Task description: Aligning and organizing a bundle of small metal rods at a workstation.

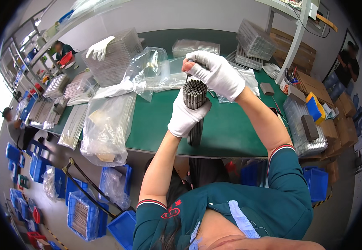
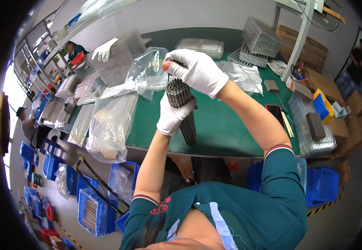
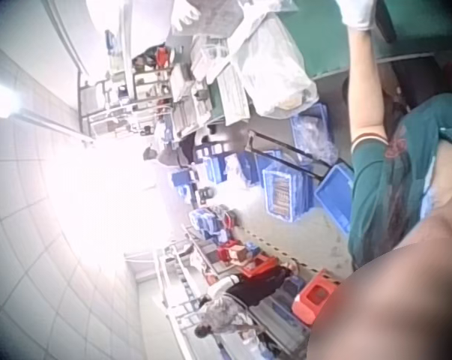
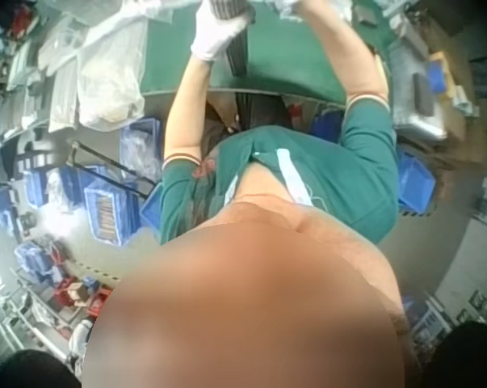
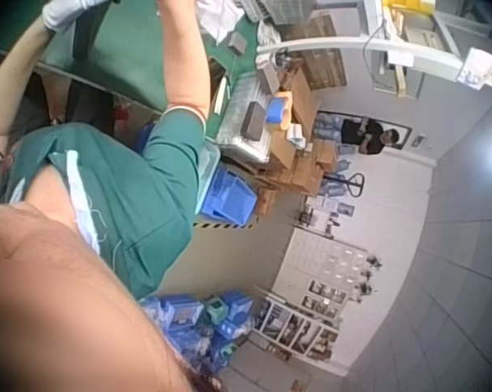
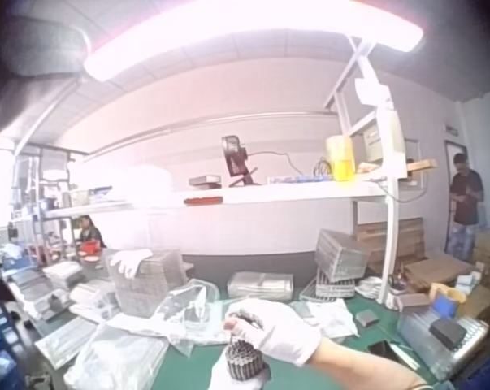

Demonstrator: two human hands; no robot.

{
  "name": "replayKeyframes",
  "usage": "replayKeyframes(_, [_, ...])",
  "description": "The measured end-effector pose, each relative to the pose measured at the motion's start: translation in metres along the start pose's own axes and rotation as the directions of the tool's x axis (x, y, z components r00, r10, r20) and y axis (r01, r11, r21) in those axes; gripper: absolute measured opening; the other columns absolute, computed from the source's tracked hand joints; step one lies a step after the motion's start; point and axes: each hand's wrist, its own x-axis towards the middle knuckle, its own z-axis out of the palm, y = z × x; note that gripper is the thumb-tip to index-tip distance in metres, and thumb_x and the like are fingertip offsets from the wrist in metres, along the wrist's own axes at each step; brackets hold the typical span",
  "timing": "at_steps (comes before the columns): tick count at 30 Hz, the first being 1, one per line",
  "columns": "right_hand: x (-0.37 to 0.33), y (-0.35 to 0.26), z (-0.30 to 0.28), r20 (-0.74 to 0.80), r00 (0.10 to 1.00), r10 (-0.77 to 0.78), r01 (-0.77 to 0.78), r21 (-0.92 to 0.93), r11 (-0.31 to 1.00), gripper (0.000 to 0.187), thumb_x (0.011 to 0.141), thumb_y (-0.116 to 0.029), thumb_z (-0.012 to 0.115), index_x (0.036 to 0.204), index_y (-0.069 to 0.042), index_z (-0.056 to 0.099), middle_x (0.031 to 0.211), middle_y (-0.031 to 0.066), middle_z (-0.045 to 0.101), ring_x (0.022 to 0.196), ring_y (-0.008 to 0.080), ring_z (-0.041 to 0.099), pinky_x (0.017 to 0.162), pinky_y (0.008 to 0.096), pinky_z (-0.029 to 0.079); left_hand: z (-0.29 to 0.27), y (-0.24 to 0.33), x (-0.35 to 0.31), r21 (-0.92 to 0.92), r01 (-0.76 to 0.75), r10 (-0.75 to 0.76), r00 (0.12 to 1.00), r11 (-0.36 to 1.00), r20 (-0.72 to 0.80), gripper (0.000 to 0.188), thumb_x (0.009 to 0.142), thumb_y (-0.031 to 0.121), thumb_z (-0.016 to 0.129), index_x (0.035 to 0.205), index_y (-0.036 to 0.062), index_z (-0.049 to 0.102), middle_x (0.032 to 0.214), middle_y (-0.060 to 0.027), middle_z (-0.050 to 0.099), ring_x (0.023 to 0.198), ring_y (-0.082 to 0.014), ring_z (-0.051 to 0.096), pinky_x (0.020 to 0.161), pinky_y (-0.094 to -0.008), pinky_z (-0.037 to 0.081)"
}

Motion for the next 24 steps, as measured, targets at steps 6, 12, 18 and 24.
replayKeyframes(6, [0.0009,-0.0017,-0.0002,0.018,0.999,0.034,-0.033,-0.03,0.999,0.021,0.091,-0.023,0.057,0.093,-0.001,0.06,0.081,0.0034,0.06,0.077,0.0096,0.055,0.074,0.0249,0.046,0.0006,0.0018,0.001,0.001,0.028,-0.028,1.0,1.0,0.004,0.038,0.069,0.01,0.07,0.101,0.003,0.052,0.083,-0.0026,0.06,0.074,-0.0097,0.055,0.07,-0.0254,0.047])
replayKeyframes(12, [-0.0016,-0.0024,0.0026,0.024,1.0,0.014,-0.014,0.004,1.0,0.022,0.09,-0.024,0.058,0.092,-0.002,0.06,0.08,0.0029,0.06,0.078,0.0098,0.055,0.075,0.0248,0.046,-0.0003,0.0033,0.0,0.011,0.027,-0.027,1.0,1.0,0.007,0.038,0.068,0.011,0.07,0.101,0.0026,0.051,0.084,-0.0034,0.06,0.074,-0.0108,0.055,0.071,-0.0262,0.047])
replayKeyframes(18, [-0.0043,-0.0058,0.0018,0.015,1.0,0.005,-0.006,0.086,0.996,0.021,0.09,-0.022,0.059,0.093,-0.002,0.06,0.081,0.0035,0.061,0.078,0.0097,0.055,0.075,0.0254,0.046,0.0011,0.0023,0.0036,0.118,0.007,-0.006,1.0,0.993,-0.002,0.039,0.068,0.011,0.07,0.101,0.0021,0.051,0.084,-0.004,0.059,0.075,-0.0117,0.055,0.072,-0.027,0.047])
replayKeyframes(24, [-0.0054,-0.0072,0.0013,0.027,0.998,-0.049,0.049,0.019,0.999,0.02,0.089,-0.022,0.059,0.092,-0.002,0.06,0.082,0.004,0.061,0.078,0.0106,0.056,0.074,0.0261,0.046,0.0005,0.0027,0.0025,0.058,-0.001,0.001,1.0,0.998,0.001,0.039,0.068,0.01,0.07,0.101,0.0019,0.051,0.085,-0.0038,0.059,0.076,-0.0116,0.055,0.072,-0.027,0.047])
